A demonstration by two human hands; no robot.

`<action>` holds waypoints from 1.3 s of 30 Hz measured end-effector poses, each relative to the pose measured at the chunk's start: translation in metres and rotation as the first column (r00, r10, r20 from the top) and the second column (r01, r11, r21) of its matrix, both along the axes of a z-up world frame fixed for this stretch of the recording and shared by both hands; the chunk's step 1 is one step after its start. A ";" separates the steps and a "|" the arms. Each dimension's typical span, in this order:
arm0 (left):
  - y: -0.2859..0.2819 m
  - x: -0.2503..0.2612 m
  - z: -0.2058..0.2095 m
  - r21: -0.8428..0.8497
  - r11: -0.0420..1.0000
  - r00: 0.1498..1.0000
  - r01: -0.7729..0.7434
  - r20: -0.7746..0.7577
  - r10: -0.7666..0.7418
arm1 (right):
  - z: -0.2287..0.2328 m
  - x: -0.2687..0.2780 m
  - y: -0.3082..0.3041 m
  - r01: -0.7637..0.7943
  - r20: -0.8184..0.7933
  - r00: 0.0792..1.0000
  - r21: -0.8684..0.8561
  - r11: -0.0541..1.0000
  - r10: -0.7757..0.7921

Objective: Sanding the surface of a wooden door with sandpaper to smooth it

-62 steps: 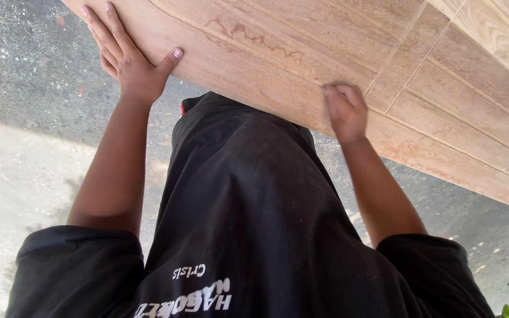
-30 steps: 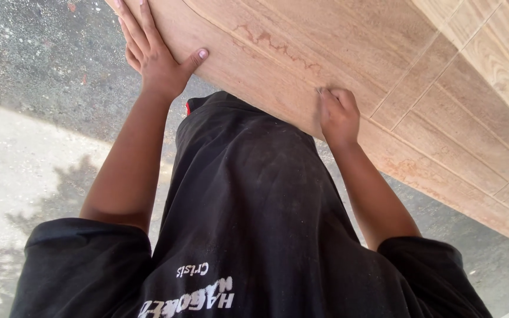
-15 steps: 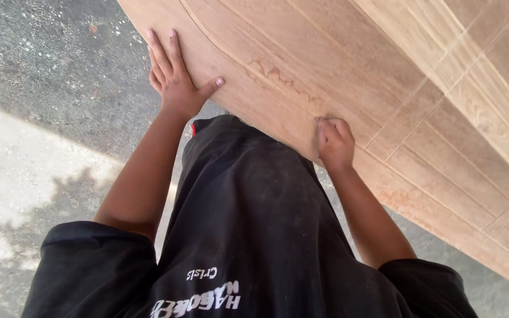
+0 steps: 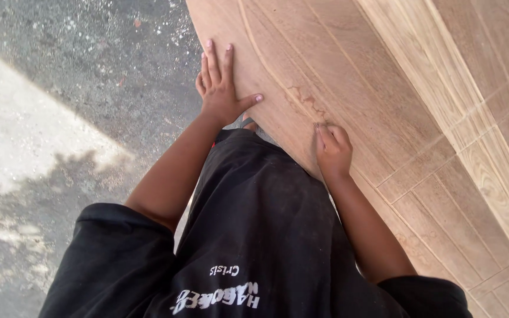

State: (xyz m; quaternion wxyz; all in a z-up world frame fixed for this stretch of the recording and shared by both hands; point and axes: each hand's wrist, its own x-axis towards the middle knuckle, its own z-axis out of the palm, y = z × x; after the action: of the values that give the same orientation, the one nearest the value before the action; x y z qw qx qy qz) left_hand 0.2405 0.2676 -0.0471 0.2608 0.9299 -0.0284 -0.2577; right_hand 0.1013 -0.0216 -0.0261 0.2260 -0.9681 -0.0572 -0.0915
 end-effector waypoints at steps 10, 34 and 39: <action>-0.003 0.001 -0.003 0.001 1.000 0.999 0.005 0.036 -0.005 | -0.008 0.049 0.024 -0.163 0.028 0.986 -0.064 0.985 0.165; -0.005 -0.005 -0.016 0.039 0.999 0.993 -0.005 0.120 0.000 | 0.009 0.130 0.083 -0.238 0.099 0.964 -0.080 0.968 0.245; -0.002 0.000 -0.010 0.033 0.999 0.997 0.019 0.071 -0.021 | -0.003 0.109 0.072 -0.198 0.072 0.976 -0.104 0.975 0.206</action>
State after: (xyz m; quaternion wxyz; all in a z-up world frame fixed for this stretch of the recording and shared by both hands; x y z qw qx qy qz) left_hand 0.2404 0.2659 -0.0574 0.2421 0.9423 -0.0430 -0.2272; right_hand 0.2107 0.0500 -0.0289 0.1845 -0.9625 -0.1690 -0.1049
